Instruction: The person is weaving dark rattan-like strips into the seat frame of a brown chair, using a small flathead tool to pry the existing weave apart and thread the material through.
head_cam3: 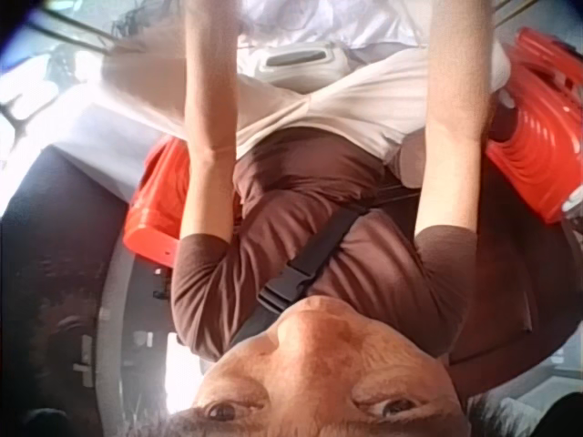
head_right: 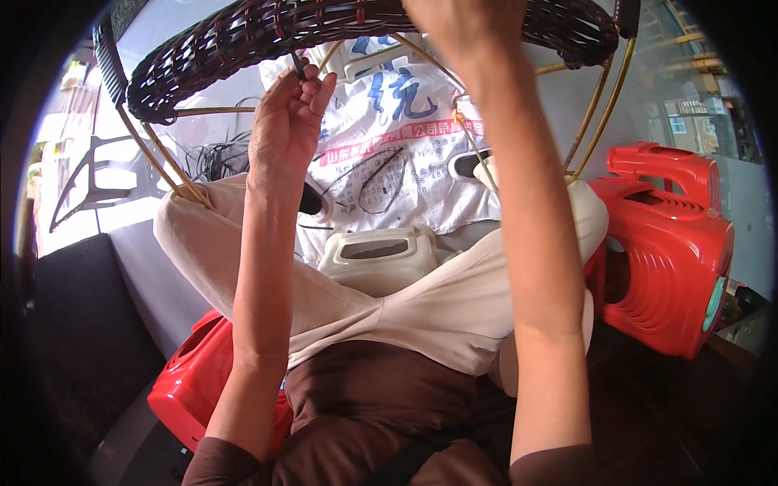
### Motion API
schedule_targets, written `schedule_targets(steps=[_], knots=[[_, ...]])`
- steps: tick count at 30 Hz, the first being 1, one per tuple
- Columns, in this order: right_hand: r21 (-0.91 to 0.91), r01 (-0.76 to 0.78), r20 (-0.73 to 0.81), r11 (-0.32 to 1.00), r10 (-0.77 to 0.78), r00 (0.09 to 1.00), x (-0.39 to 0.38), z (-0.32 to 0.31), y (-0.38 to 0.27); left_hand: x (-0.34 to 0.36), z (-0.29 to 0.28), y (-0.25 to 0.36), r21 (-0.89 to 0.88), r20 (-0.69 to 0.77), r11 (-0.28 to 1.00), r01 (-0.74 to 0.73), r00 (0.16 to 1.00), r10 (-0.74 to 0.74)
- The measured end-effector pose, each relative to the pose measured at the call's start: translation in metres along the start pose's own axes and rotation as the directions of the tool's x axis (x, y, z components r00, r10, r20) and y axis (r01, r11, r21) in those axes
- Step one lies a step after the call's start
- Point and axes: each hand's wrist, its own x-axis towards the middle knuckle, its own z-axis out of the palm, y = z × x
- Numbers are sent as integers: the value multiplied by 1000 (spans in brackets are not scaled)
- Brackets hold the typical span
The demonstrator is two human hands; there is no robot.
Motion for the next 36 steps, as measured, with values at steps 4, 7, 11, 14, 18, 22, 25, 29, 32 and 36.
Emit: schedule_targets(steps=[4,7,11,14,18,22,25,29,32,36], knots=[[-190,-159,411,969,225,883,29,7,23,-9,10,-5,-30,-131,998,-60,990,56],[-229,-148,552,962,253,795,39,10,34,-9,16,-7,-107,-176,992,-67,983,47],[-177,-187,679,966,258,687,48,14,44,-4,17,-9,-224,-247,974,-32,969,-25],[-91,-185,692,979,196,695,49,17,49,1,10,-1,-408,-209,913,13,972,-107],[-146,-100,720,984,175,671,54,21,53,-3,2,7,-721,65,663,202,972,-225],[-115,-228,659,967,247,711,52,20,53,-24,10,-3,-698,95,681,222,971,-219],[-183,-138,492,973,213,844,48,18,53,-35,22,-8,-600,117,779,181,983,-138],[-267,-59,286,962,138,948,47,26,51,-39,38,-9,-303,103,953,-23,993,57],[-253,-7,236,967,69,969,46,25,47,-42,47,-12,-126,14,977,-173,984,176],[249,-207,70,946,196,978,23,-1,25,-53,52,-18,98,-55,946,-308,948,315]])
